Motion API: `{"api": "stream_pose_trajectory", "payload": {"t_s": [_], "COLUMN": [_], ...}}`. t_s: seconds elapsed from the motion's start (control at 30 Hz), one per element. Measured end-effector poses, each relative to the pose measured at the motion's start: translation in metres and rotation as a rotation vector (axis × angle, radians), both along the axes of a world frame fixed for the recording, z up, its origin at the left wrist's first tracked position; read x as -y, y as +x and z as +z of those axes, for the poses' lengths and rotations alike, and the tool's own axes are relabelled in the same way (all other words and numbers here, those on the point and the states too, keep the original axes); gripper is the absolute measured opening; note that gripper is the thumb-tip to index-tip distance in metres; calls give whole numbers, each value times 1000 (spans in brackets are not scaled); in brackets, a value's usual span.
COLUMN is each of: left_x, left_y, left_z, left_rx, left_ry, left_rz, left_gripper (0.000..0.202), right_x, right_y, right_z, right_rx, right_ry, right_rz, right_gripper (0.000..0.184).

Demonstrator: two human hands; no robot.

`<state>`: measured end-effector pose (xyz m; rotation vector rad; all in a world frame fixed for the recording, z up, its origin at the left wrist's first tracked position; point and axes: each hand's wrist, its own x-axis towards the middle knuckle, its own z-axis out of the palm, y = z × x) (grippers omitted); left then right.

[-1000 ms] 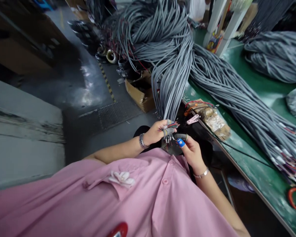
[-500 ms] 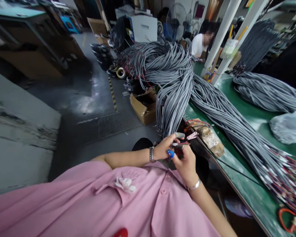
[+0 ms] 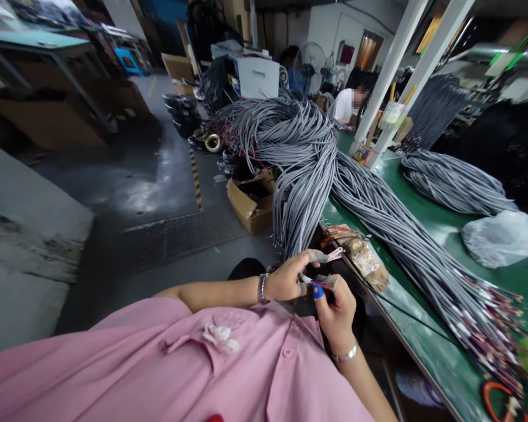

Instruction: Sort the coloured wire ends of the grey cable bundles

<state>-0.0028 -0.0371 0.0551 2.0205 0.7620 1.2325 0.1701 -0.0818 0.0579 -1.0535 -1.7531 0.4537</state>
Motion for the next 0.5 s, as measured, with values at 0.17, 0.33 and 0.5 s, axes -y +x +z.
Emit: {"api": "stream_pose_trajectory", "payload": {"t_s": [0.17,0.33,0.5], "left_x": [10,18,19], "left_y": [-14,-23,-38], "left_z": [8,18,22], "left_rx": [95,204,446], "left_ry": [110,-21,-253], "left_rz": [-83,-115,58], "left_gripper": [55,35,35], "right_x": [9,14,23], "right_y": [7,8,20], "right_z": [0,4,11], "right_rx": [-17,-4,-67], "right_ry": [-37,-8,-9], "right_rz": [72,98,59], "right_gripper": [19,20,23]}}
